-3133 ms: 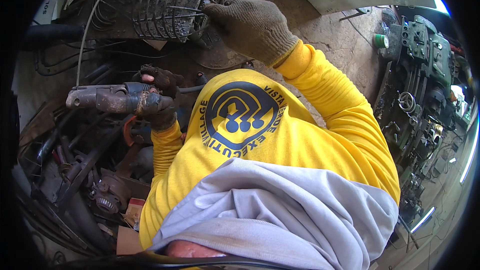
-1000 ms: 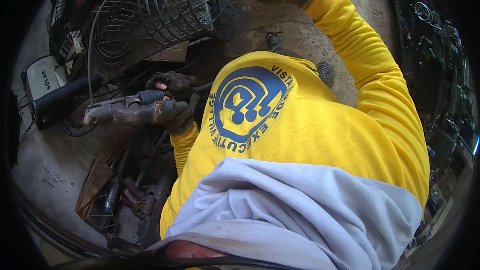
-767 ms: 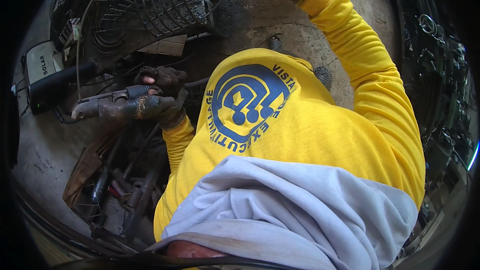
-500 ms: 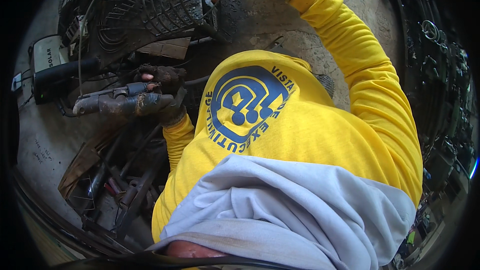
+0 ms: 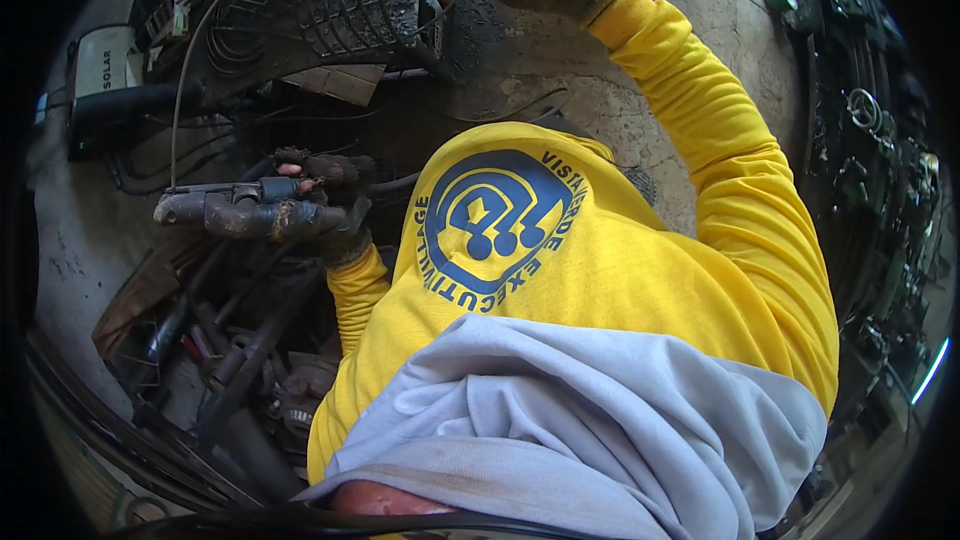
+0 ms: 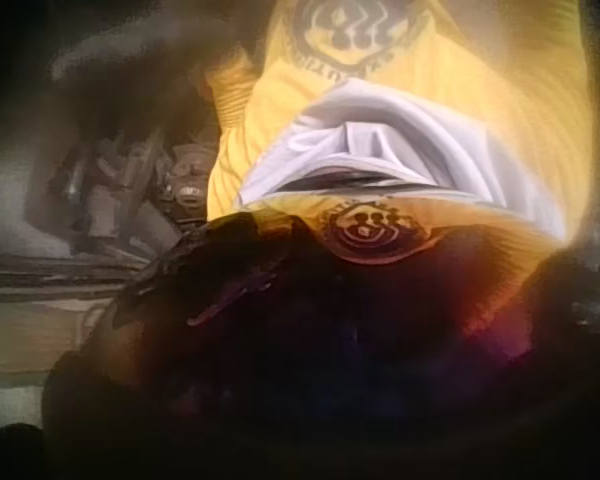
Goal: The person welds a circular metal wire cage on a workbench. They use a handheld welding tool to join metal wires together, frequently creating bright sparks during the process.
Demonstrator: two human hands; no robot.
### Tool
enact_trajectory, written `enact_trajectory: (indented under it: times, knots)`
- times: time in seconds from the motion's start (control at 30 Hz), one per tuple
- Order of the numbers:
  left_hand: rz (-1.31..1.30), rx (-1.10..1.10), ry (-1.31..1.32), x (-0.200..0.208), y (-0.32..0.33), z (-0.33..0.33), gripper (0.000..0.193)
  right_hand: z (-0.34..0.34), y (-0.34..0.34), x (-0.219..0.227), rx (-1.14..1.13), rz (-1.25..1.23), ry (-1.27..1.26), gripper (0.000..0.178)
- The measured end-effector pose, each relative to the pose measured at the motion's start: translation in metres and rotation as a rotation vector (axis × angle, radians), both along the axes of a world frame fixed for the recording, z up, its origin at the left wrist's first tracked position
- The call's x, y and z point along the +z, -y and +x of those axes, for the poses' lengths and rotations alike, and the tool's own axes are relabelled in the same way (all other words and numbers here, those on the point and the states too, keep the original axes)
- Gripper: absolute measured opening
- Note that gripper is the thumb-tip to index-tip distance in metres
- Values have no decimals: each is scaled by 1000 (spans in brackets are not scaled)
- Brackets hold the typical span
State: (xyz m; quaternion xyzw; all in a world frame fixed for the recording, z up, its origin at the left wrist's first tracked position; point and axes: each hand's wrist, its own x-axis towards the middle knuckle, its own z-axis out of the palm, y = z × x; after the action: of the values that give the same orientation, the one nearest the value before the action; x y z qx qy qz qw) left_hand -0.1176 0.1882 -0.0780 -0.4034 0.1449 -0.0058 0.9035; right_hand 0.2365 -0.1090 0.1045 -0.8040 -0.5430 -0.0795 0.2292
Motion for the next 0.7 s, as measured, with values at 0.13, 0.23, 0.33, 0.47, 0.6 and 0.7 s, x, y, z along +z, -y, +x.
enact_trajectory:
  times: [0.13,0.23,0.33,0.47,0.6,0.7]
  knots:
    - [274,56,0,7,8,-34,15,-3,-23,7,49,26,-31,16]
    - [375,98,-27,18,12,-62,16,-7,-48,14,39,13,-34,16]
    - [344,123,-33,20,26,-85,16,-8,-68,13,71,-6,-59,18]
    - [163,130,38,7,44,-100,17,-5,-82,12,79,-42,-20,19]
    - [4,38,100,-16,41,-105,19,0,-86,8,115,18,-37,17]
    - [70,-69,59,-30,36,-103,20,8,-75,6,81,-60,-27,17]
